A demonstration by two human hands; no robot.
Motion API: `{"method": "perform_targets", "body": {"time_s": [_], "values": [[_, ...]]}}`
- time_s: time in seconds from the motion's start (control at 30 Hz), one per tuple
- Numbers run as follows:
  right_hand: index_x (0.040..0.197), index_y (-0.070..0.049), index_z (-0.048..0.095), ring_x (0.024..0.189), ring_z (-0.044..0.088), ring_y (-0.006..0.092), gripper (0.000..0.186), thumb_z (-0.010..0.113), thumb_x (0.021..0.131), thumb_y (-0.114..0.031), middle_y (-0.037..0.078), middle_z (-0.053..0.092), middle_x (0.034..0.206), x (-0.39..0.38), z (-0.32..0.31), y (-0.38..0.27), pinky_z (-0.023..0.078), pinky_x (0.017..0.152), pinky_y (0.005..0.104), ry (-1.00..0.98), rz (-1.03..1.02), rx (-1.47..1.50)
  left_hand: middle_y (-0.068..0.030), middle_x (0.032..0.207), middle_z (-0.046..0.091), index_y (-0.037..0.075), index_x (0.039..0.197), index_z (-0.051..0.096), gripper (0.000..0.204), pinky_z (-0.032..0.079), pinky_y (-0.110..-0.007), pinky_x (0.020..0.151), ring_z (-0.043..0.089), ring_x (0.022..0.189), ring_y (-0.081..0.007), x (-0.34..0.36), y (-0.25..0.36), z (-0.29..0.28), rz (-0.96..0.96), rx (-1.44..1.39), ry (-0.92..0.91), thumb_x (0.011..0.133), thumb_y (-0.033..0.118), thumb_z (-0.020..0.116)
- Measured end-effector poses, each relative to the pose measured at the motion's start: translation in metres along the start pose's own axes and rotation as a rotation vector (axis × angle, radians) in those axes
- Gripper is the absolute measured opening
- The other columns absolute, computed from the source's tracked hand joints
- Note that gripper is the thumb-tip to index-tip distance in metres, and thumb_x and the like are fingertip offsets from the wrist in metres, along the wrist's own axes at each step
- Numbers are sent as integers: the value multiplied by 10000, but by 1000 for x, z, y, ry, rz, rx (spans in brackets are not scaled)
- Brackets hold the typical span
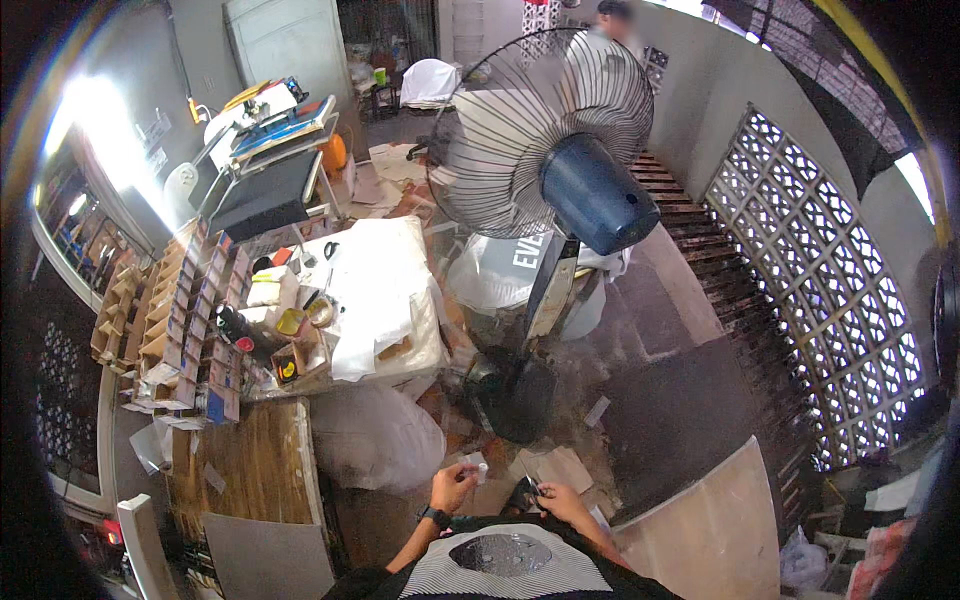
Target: The person aligns a black t-shirt on a heat press, uses scissors to cut a design from a sheet, and then positions the design on the shirt.
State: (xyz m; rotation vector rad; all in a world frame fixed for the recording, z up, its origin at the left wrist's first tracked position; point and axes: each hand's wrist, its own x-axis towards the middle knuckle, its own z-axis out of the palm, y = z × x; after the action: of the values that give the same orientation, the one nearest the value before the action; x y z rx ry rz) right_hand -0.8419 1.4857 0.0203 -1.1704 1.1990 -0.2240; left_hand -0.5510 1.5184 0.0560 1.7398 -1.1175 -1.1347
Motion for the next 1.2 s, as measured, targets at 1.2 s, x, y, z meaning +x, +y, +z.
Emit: {"method": "perform_targets", "body": {"time_s": [1.2], "values": [[784, -49, 606, 571, 647, 124, 404, 699, 894, -426, 45, 613, 645, 65, -138, -132, 473, 499, 298, 262, 82, -35, -69, 686, 654, 96, 1007, 740, 269, 486, -308, 591, 584, 590, -125, 215, 30, 68, 190, -64, -19, 756, 191, 736]]}}
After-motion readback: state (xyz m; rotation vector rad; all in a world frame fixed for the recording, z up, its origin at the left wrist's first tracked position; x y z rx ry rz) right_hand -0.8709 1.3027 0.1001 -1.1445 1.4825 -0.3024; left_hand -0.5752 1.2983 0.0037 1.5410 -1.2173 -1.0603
